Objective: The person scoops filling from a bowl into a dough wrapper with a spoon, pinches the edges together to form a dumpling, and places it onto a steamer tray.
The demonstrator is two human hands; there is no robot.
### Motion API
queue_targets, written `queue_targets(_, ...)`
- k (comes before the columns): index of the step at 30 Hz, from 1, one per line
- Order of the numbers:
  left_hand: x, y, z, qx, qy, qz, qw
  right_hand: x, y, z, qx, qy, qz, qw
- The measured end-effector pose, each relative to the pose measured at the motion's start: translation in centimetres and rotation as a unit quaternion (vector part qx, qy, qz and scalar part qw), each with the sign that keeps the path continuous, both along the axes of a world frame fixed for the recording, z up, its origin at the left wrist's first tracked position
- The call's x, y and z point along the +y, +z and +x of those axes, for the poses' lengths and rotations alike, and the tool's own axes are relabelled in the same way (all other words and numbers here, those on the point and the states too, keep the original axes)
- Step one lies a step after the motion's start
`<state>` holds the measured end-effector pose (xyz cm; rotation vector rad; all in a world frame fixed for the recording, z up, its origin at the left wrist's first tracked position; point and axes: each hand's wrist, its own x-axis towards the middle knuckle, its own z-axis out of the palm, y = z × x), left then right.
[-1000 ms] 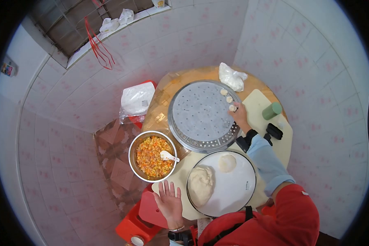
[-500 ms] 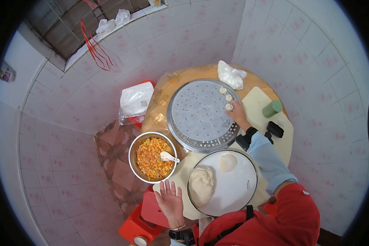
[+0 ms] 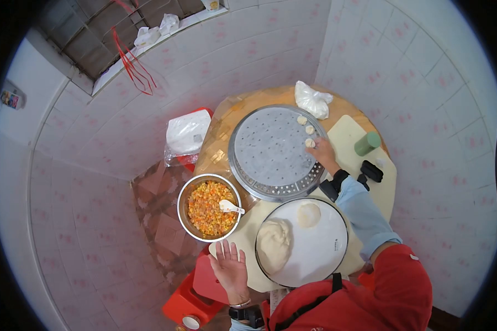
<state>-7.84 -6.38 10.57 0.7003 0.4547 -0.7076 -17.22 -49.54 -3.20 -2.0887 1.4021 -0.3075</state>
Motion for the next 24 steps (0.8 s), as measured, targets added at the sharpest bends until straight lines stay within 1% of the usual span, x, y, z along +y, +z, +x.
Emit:
queue_targets(3,0.6,-0.1,-0.3,0.004,0.009,-0.002,1.0,1.0,1.5,-1.3,0.006,-0.016,-0.006,1.0)
queue_targets(5,0.8,-0.6,-0.2,0.012,0.013,-0.004,1.0,1.7,2.1,-2.6,-0.047,-0.03,-0.064,0.996)
queue_targets(6,1.0,-1.5,-0.1,0.01,-0.002,-0.002,1.0,2.4,2.6,-3.3,-0.042,-0.028,-0.061,0.997)
queue_targets(8,1.5,-2.4,-0.5,0.013,-0.026,0.006,1.0,5.0,4.0,-5.6,-0.133,0.048,-0.026,0.99)
queue_targets(9,1.5,-2.5,-0.7,0.024,-0.021,0.016,0.999,7.2,5.0,-6.7,-0.123,0.052,-0.015,0.991)
queue_targets(11,1.0,-2.6,-0.8,0.036,-0.045,0.002,0.998,12.2,7.2,-8.1,-0.151,0.162,-0.05,0.974)
queue_targets(12,0.8,-2.5,-1.2,0.045,-0.04,0.008,0.998,14.2,7.4,-9.2,-0.145,0.166,-0.042,0.975)
queue_targets(14,0.1,-2.4,-1.3,0.052,-0.059,-0.023,0.997,17.2,7.5,-10.4,-0.112,0.331,-0.123,0.929)
queue_targets(15,-0.2,-2.2,-1.4,0.052,-0.057,-0.02,0.997,18.2,7.4,-10.7,-0.113,0.333,-0.12,0.928)
queue_targets(17,-0.5,-1.8,-1.8,0.054,-0.065,-0.034,0.996,19.7,7.3,-11.2,-0.074,0.376,-0.124,0.915)
queue_targets(19,-0.5,-1.3,-2.1,0.049,-0.066,-0.045,0.996,20.4,7.2,-11.5,-0.057,0.38,-0.122,0.915)
queue_targets(21,-0.5,-0.5,-2.6,0.061,-0.047,-0.046,0.996,20.6,6.1,-11.6,-0.042,0.373,-0.153,0.914)
queue_targets(24,0.3,-0.5,-3.3,0.055,-0.036,-0.034,0.997,20.2,5.3,-11.7,-0.047,0.384,-0.164,0.907)
